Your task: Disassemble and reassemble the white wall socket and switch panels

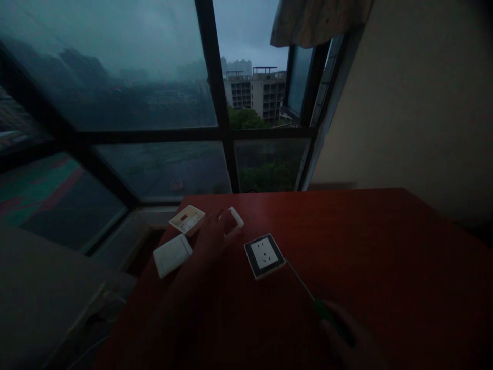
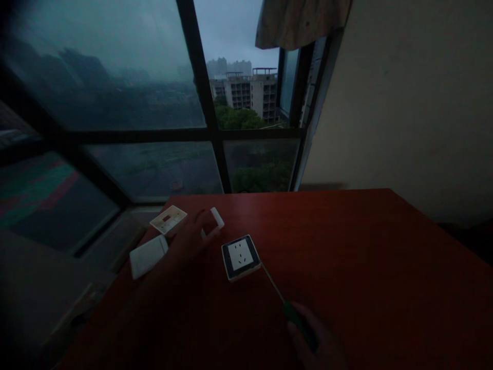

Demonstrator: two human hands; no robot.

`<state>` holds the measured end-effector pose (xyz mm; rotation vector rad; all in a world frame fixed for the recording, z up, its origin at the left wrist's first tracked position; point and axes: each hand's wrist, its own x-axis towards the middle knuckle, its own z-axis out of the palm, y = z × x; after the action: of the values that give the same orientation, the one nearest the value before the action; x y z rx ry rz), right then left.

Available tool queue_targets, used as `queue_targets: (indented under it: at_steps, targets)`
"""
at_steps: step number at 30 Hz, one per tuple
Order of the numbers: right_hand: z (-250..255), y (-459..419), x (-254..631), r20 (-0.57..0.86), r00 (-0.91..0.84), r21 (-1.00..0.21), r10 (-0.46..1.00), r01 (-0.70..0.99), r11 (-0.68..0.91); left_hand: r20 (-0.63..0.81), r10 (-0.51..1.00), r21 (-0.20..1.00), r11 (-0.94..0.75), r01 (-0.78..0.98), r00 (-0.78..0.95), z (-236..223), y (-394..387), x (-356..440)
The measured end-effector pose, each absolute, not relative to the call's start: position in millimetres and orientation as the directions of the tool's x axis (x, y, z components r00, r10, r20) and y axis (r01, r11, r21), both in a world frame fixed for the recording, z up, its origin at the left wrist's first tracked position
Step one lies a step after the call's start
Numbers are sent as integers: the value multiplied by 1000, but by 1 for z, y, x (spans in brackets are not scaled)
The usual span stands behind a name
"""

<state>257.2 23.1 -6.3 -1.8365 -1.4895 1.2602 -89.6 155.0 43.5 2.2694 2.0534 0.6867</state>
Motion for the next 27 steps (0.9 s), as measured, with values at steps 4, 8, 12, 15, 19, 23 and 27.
queue_targets:
  at_steps: [4, 8, 12, 15, 19, 23, 27]
  targets:
    - [-3, 24, 256, -361, -8, -810, 932, 497, -310, 192, 963, 427, -254, 868, 187, 37, 134, -64]
    - [4, 24, 254, -360, 18, -810, 933, 490, -322, 72, 961, 502, -266, 823, 267, 31, 110, -38]
    - [4, 24, 253, -353, 30, -823, 935, 466, -325, 51, 957, 551, -266, 791, 286, 24, 104, -29]
    - [0, 25, 254, -381, 35, -799, 924, 491, -348, 67, 953, 573, -279, 771, 295, 23, 106, -28]
    - [9, 32, 257, -337, 6, -781, 941, 556, -284, 79, 942, 595, -307, 743, 326, 26, 106, -27]
    - [46, 51, 260, -256, -77, -739, 964, 658, -144, 65, 938, 640, -300, 708, 339, 28, 106, -27]
    - [87, 78, 263, -106, -280, -665, 954, 734, 142, 106, 943, 667, -303, 680, 316, 27, 105, -25]
